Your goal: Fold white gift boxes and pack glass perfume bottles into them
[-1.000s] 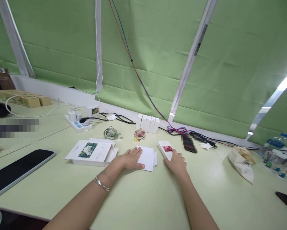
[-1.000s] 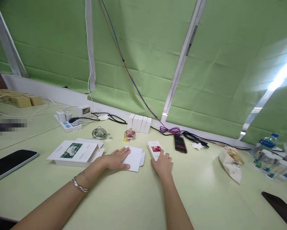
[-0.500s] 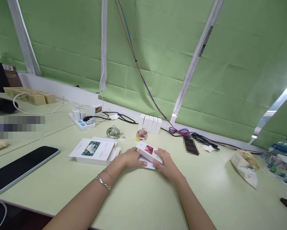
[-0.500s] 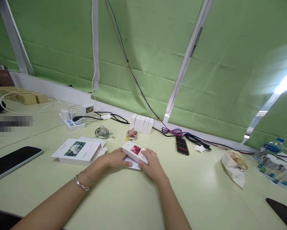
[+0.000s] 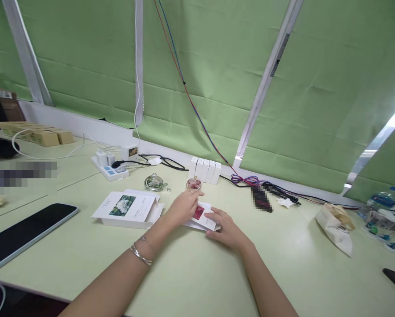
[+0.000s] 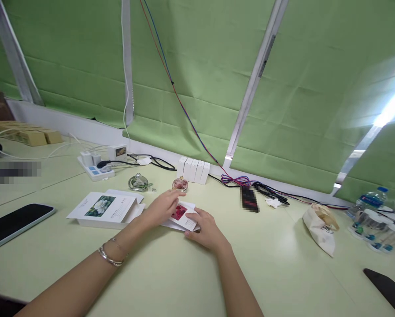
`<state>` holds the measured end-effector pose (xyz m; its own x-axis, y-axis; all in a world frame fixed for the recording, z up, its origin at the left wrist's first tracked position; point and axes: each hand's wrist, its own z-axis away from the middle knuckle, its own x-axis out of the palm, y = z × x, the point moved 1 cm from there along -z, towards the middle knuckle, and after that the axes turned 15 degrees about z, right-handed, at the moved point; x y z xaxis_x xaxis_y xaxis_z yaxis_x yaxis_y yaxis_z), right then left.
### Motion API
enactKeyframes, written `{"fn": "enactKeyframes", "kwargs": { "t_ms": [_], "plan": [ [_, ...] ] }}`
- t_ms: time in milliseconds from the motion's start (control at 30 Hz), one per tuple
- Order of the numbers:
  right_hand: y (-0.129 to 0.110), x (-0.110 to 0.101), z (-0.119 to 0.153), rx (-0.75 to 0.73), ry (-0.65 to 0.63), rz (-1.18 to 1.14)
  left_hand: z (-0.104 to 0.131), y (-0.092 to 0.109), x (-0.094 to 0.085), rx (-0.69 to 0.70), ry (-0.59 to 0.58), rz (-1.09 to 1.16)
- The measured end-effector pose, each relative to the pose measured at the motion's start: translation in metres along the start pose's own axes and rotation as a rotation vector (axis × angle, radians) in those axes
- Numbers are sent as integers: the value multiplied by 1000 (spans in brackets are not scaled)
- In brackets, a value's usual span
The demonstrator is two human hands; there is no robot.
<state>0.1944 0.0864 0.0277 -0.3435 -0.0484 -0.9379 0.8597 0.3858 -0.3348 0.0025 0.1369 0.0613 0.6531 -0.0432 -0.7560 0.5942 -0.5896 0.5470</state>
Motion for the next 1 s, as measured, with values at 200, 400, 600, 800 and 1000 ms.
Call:
{"fn": "enactKeyframes", "kwargs": {
  "t_ms": [200,400,600,800,1000],
  "plan": [
    [0,2,-1,-25,7,-33,8,5,9,132,-185,27],
    [6,3,-1,55,76,-78,5,4,4,99,-122,32],
    [12,4,-3,139,113,-109,-1,-5,2,31,96,38],
    [7,2,-1,104,93,-119,-1,0,-6,56,157,66],
    [-10,1,3,-25,36,-110,6,1,8,-12,-111,32]
  ]
}}
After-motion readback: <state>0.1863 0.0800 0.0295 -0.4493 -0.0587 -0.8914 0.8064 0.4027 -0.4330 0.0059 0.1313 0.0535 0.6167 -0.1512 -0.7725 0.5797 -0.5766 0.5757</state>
